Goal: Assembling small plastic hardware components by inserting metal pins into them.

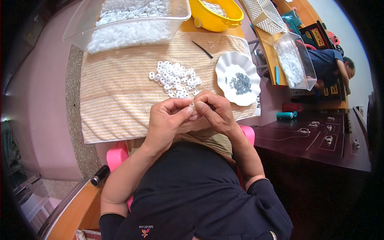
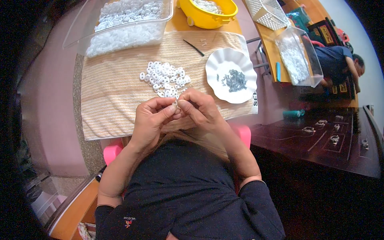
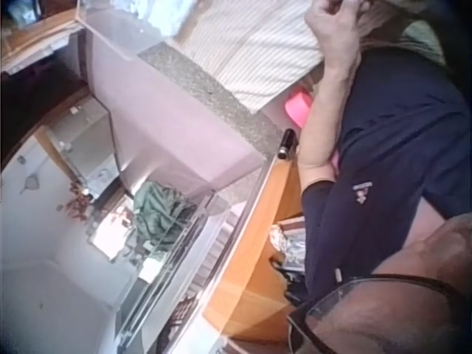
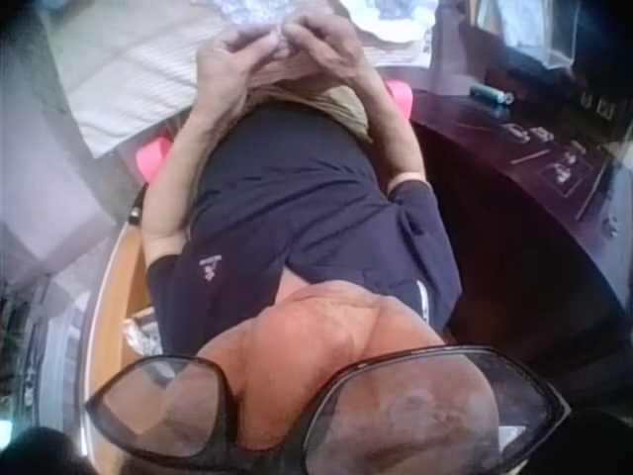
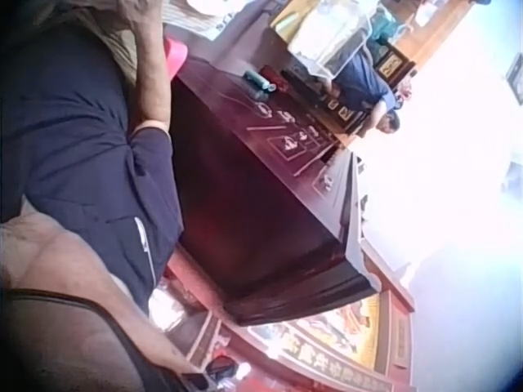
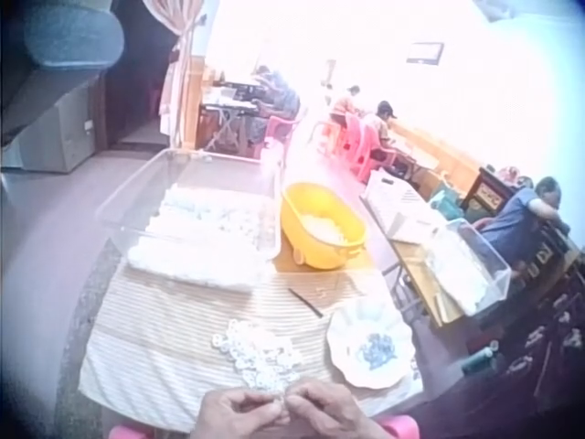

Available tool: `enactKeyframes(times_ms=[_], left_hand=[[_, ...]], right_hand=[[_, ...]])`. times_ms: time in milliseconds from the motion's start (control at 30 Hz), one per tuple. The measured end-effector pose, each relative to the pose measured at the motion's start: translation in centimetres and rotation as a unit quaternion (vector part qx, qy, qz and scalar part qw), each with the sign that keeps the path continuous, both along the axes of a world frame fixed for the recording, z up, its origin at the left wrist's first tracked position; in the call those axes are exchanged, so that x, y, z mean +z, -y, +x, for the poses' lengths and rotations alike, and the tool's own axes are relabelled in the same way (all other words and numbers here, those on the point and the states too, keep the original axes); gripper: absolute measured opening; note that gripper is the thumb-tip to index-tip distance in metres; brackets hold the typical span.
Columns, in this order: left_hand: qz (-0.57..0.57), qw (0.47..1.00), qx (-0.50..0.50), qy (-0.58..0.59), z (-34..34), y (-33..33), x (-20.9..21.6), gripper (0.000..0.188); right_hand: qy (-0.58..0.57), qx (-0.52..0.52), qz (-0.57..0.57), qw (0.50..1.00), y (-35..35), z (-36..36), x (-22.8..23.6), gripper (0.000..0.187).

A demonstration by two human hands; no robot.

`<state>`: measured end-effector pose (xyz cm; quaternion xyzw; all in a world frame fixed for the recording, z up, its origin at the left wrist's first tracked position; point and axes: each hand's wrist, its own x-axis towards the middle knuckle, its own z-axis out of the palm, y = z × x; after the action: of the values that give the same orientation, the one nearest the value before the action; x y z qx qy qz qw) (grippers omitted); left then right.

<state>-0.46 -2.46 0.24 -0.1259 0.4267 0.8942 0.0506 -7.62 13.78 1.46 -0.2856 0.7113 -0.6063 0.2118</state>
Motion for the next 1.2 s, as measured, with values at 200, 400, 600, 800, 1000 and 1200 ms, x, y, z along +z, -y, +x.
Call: enactKeyframes(times_ms=[200, 400, 600, 800, 1000, 1200], left_hand=[[0.039, 0.999, 0.005, 0.002, -0.2, 1.3, 0.6, 0.018], [0.099, 0.993, 0.071, 0.010, -0.9, 2.9, 0.1, 0.020], [0.117, 0.984, 0.132, 0.014, -1.3, 3.9, 0.1, 0.020], [0.126, 0.983, 0.134, 0.008, -1.3, 3.9, 0.0, 0.020], [0.122, 0.984, 0.133, 0.012, -1.3, 3.8, -0.1, 0.020], [0.124, 0.984, 0.127, 0.018, -1.2, 3.8, -0.1, 0.020]], right_hand=[[0.005, -0.022, -0.046, 0.999, 1.0, -0.1, 0.1, 0.017], [-0.046, -0.045, 0.007, 0.998, 1.4, -1.6, -0.2, 0.009], [-0.211, -0.043, 0.181, 0.960, 2.3, -1.5, -0.3, 0.017], [-0.365, -0.063, 0.266, 0.890, 3.2, -1.0, -0.9, 0.025], [-0.339, -0.054, 0.294, 0.892, 3.8, -0.7, -0.5, 0.025], [-0.343, -0.048, 0.276, 0.897, 3.8, -0.9, -0.7, 0.023]])
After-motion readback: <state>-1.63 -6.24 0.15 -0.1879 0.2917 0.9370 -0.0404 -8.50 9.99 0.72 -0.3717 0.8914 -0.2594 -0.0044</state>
